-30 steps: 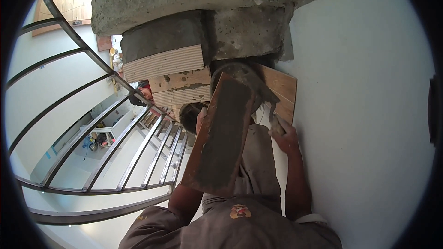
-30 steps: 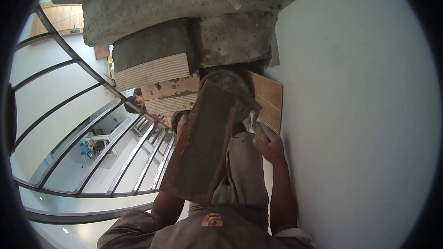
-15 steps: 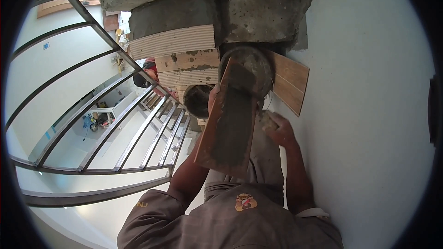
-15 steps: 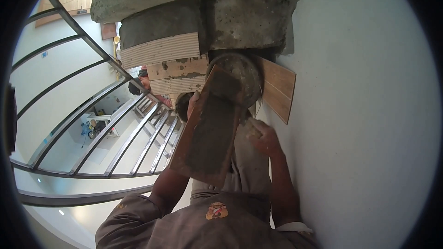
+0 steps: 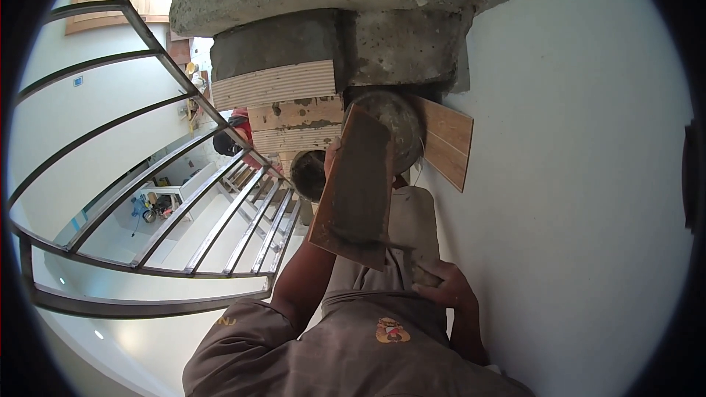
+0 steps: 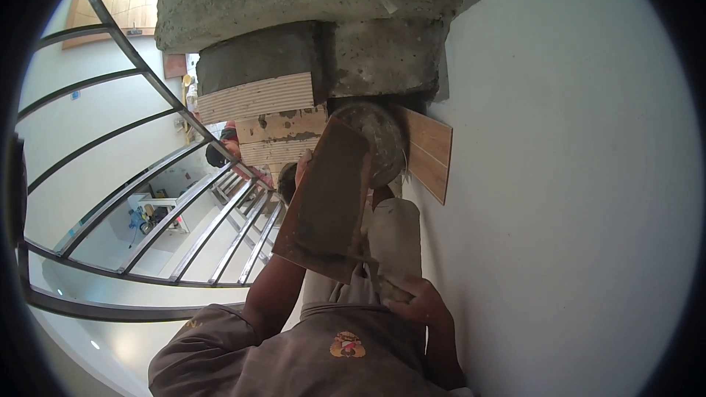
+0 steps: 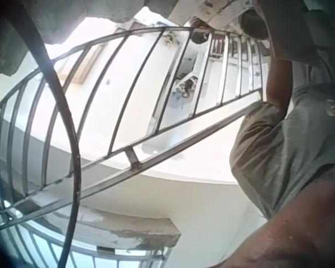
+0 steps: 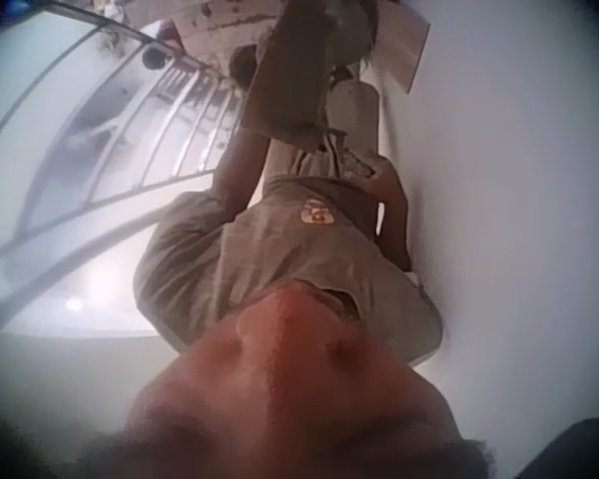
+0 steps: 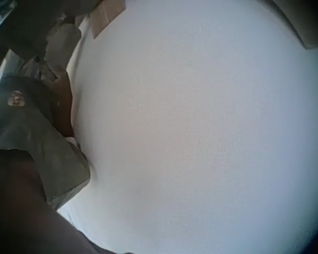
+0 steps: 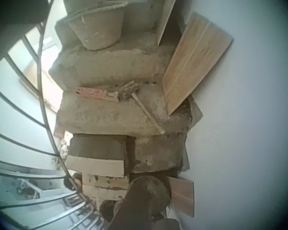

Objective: Installing decorative tiles on the vertical faces (risers) of concrete stairs using mortar and a rubber mallet.

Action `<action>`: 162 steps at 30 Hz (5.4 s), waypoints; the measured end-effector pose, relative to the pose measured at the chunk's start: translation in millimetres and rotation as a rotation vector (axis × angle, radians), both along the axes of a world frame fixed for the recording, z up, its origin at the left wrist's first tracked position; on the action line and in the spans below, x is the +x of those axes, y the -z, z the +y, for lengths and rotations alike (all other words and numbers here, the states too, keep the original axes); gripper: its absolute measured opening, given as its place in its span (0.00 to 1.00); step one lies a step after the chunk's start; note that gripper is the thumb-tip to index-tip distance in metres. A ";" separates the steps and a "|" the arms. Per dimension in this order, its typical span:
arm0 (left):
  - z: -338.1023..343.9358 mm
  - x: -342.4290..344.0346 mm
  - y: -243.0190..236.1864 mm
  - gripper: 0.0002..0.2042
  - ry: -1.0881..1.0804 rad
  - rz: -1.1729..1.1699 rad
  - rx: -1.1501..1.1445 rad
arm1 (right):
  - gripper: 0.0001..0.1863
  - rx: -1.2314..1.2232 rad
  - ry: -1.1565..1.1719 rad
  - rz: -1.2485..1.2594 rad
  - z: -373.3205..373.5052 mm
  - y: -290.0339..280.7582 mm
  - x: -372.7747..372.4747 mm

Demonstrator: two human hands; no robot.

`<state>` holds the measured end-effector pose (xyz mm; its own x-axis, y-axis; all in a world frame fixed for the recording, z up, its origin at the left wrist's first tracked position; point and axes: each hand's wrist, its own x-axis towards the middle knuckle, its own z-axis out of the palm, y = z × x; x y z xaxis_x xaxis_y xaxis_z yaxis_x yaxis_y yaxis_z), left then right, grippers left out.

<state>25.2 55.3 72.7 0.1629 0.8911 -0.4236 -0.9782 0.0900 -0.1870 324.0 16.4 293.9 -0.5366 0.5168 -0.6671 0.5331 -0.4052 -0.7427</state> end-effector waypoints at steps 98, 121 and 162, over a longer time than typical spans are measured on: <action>82.5 -88.5 -57.7 0.28 -0.570 0.712 -0.623 | 0.11 1.139 0.341 0.031 155.8 88.7 -167.4; 119.9 -273.7 122.8 0.14 -0.192 1.493 -0.866 | 0.17 0.301 0.436 0.178 341.6 361.5 -313.3; 106.2 -327.0 101.3 0.56 0.437 2.774 -1.127 | 0.23 0.506 0.189 -0.179 369.4 372.8 -320.9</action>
<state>-301.8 161.5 -28.7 -0.7988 0.5874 0.1296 0.6014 0.7850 0.1490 3.1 385.7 -78.9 -0.3053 0.8717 -0.3832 0.6215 -0.1225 -0.7738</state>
